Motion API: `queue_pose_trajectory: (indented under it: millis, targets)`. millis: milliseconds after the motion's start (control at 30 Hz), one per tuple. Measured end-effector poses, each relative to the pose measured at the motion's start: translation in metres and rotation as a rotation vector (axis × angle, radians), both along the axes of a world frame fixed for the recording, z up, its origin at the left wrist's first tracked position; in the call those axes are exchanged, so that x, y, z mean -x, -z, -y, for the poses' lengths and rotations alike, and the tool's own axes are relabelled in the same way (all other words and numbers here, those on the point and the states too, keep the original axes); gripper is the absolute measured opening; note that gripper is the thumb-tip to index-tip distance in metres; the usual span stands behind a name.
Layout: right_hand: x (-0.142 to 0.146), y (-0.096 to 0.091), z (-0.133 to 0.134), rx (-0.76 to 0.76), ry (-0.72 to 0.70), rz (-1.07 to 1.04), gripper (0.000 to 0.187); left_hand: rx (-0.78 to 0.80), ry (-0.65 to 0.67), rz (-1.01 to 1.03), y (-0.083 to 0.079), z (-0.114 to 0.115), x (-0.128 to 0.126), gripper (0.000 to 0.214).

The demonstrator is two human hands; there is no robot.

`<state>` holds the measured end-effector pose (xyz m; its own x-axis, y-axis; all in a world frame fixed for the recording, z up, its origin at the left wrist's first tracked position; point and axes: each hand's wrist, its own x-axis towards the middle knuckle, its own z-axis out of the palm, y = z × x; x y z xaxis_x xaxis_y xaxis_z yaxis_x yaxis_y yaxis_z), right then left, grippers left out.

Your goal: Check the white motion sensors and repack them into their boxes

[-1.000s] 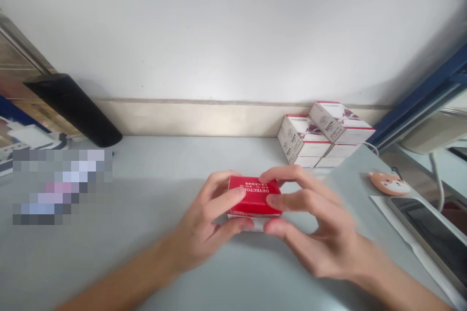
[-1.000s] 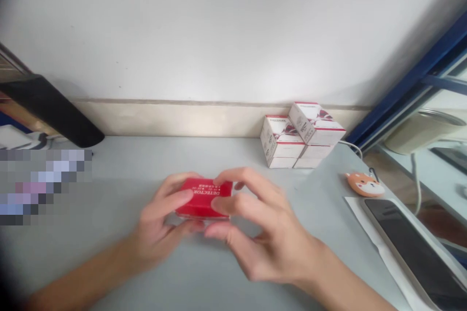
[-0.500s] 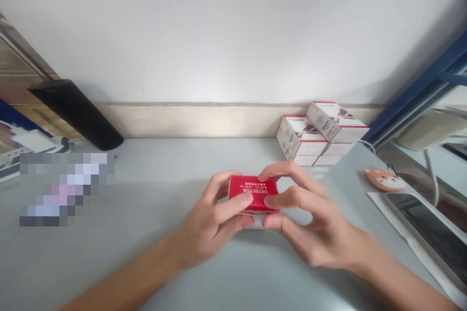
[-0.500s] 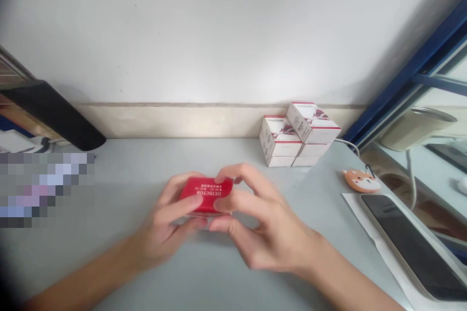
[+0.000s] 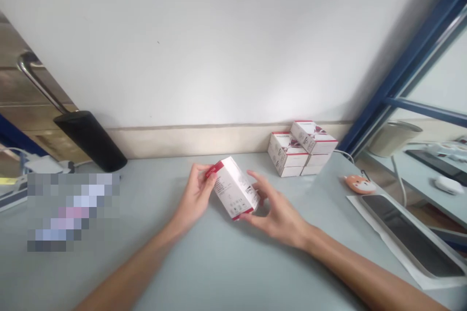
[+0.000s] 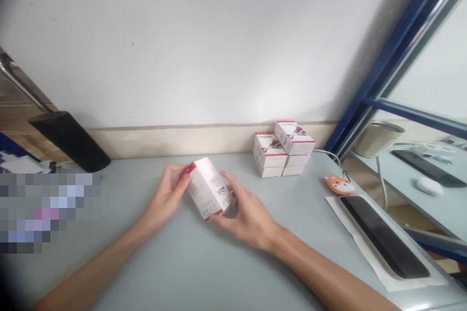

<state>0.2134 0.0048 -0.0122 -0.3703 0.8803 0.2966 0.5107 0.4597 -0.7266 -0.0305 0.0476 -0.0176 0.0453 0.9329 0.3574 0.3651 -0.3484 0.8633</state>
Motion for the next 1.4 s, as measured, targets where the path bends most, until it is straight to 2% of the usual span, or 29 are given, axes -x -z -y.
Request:
queue_pose_trajectory:
  millis: [67, 133, 200, 267, 367, 433, 533, 700, 833, 967, 1067, 1133, 1200, 1267, 1333, 1400]
  targets:
    - [0.005, 0.004, -0.002, -0.182, 0.106, 0.058, 0.079, -0.050, -0.002, -0.089, 0.005, -0.013, 0.013, 0.024]
    - [0.011, 0.007, -0.005, -0.386, 0.145, 0.173, 0.068, -0.068, -0.014, -0.180, 0.010, -0.023, 0.023, 0.023]
    - [0.022, 0.009, -0.010, -0.527, 0.120, 0.312, 0.062, -0.071, -0.068, -0.273, 0.015, -0.029, 0.031, 0.026]
    - [0.039, 0.009, -0.017, -0.583, 0.078, 0.428, 0.061, -0.063, -0.140, -0.355, 0.018, -0.032, 0.037, 0.033]
    - [0.076, 0.005, -0.035, -0.518, 0.052, 0.486, 0.064, -0.039, -0.223, -0.459, 0.020, -0.033, 0.044, 0.047]
    - [0.101, 0.002, -0.053, -0.395, 0.023, 0.468, 0.059, -0.026, -0.262, -0.523, 0.020, -0.034, 0.049, 0.053]
    - [0.127, 0.001, -0.080, -0.330, 0.036, 0.439, 0.049, -0.014, -0.300, -0.611, 0.020, -0.034, 0.056, 0.057]
    - [0.140, 0.010, -0.098, -0.299, 0.035, 0.376, 0.046, -0.015, -0.301, -0.693, 0.026, -0.035, 0.057, 0.051]
    - [0.138, 0.008, -0.102, -0.260, 0.014, 0.347, 0.048, -0.056, -0.250, -0.694, 0.025, -0.038, 0.052, 0.065]
    - [0.117, -0.004, -0.096, -0.244, -0.028, 0.334, 0.054, -0.127, -0.172, -0.697, 0.012, -0.035, 0.051, 0.085]
    - [0.072, -0.013, -0.079, -0.278, 0.012, 0.320, 0.061, -0.168, -0.110, -0.728, 0.003, -0.028, 0.047, 0.073]
    - [0.031, -0.016, -0.066, -0.338, 0.097, 0.326, 0.054, -0.174, -0.086, -0.752, 0.000, -0.025, 0.044, 0.059]
    - [-0.012, -0.016, -0.058, -0.513, 0.290, 0.398, 0.048, -0.170, -0.092, -0.764, 0.000, -0.025, 0.042, 0.051]
    - [-0.049, -0.014, -0.056, -0.606, 0.469, 0.483, 0.048, -0.164, -0.125, -0.766, 0.002, -0.027, 0.041, 0.049]
    - [-0.072, -0.011, -0.058, -0.634, 0.514, 0.541, 0.051, -0.157, -0.157, -0.768, 0.004, -0.029, 0.041, 0.049]
    - [-0.083, -0.008, -0.061, -0.631, 0.507, 0.546, 0.051, -0.159, -0.178, -0.773, 0.005, -0.029, 0.039, 0.049]
